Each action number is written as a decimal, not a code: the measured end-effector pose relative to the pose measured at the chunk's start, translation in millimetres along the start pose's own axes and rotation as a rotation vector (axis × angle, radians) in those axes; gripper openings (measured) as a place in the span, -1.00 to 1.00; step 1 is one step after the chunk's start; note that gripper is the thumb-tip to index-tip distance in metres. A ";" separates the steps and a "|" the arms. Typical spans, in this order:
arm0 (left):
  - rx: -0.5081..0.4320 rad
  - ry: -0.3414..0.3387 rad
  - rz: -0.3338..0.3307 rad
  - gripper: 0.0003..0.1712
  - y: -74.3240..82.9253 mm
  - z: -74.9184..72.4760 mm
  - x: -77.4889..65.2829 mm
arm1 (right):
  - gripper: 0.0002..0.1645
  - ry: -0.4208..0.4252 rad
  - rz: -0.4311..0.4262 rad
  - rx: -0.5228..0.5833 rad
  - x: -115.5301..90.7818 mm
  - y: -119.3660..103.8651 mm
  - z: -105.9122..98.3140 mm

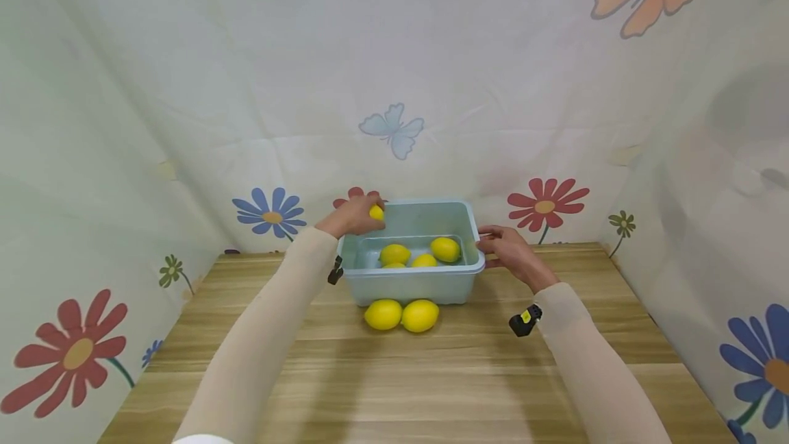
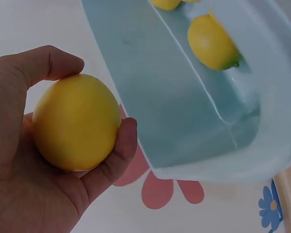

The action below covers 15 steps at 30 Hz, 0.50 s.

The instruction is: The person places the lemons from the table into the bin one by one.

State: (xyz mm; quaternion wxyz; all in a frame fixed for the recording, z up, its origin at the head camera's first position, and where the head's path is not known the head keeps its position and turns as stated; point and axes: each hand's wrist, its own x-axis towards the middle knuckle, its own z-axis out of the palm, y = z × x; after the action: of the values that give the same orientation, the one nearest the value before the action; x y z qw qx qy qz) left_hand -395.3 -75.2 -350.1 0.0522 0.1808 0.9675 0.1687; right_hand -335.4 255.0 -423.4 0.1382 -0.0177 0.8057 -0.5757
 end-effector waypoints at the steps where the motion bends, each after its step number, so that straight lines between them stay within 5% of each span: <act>1: -0.010 -0.009 -0.011 -0.46 -0.4 -0.5 1.5 | -0.29 0.000 0.000 -0.001 -0.2 -0.2 0.1; 10: -0.051 -0.137 -0.107 -0.36 -3.7 -2.0 13.7 | -0.30 -0.005 -0.001 0.005 0.0 -0.5 -0.2; 15: -0.032 -0.141 -0.077 -0.38 -3.0 0.3 16.8 | -0.29 -0.005 -0.003 0.010 1.0 1.2 -1.1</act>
State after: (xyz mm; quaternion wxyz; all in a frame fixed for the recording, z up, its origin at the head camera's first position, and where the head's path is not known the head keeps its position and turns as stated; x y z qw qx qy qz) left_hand -411.9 -71.6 -352.1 0.1295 0.1541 0.9649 0.1689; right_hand -336.5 256.2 -424.4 0.1396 -0.0197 0.8025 -0.5797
